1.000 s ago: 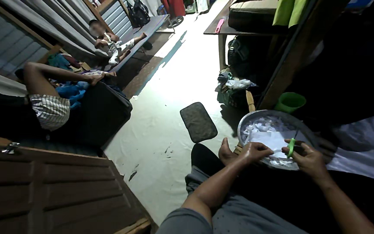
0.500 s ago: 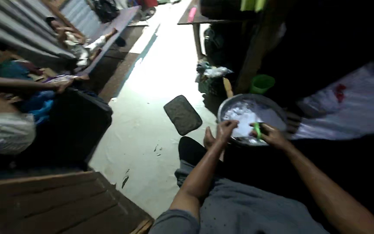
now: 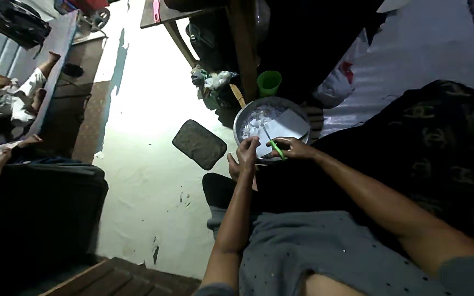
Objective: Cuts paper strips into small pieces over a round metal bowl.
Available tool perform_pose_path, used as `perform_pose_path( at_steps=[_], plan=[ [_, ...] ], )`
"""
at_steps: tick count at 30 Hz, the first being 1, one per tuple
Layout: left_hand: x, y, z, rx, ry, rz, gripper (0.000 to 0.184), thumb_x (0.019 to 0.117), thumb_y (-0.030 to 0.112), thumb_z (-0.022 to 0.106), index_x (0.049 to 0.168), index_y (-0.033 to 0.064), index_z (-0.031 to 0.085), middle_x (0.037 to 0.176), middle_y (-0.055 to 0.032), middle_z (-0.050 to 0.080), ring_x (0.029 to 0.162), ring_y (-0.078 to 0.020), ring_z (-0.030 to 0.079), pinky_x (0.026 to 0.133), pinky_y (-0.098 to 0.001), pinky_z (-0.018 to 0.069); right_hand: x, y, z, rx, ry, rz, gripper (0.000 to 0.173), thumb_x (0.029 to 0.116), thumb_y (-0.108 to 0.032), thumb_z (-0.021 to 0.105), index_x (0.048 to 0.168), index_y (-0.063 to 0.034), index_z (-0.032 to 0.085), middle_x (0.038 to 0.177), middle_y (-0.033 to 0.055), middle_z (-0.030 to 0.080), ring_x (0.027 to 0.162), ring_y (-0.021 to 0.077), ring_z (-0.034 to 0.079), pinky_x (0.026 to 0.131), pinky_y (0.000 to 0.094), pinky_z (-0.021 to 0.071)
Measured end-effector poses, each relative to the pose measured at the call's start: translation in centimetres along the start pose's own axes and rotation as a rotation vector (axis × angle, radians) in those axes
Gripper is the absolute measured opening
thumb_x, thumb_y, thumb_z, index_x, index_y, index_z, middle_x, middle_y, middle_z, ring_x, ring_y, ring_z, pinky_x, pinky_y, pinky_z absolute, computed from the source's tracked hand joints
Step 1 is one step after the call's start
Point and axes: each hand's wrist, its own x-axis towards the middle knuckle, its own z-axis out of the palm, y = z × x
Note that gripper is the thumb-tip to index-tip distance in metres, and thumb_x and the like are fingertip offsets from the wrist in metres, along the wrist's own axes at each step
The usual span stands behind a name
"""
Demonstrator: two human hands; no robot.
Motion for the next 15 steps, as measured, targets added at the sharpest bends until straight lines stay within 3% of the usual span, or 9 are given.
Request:
perform_pose_path(
  at_steps=[4, 15],
  plan=[
    [-0.33, 0.23, 0.07, 0.019, -0.011, 0.006, 0.024, 0.1019, 0.027, 0.064, 0.113, 0.0069, 0.070, 0.095, -0.0036, 0.069, 0.079, -0.0080, 0.060, 0.076, -0.0301, 0.0519, -0.09, -0.55, 0.02, -0.010, 0.009, 0.001, 0.038, 0.0937, -0.015, 0.071, 0.127, 0.0000, 0.063, 0.093, 0.0107, 0.070, 0.079, 0.0141, 0.064, 0.079, 0.0347, 0.0551],
    [-0.52, 0.73, 0.56, -0.057, -0.040, -0.031, 0.021, 0.1017, 0.021, 0.064, 0.112, 0.0033, 0.069, 0.100, -0.0052, 0.068, 0.086, -0.0095, 0.063, 0.084, -0.0301, 0.0531, 0.00, -0.85, 0.17, -0.008, 0.107, 0.006, 0.032, 0.0911, -0.005, 0.073, 0.122, 0.0006, 0.066, 0.088, 0.0092, 0.069, 0.072, 0.0101, 0.062, 0.073, 0.0292, 0.0549]
  ],
)
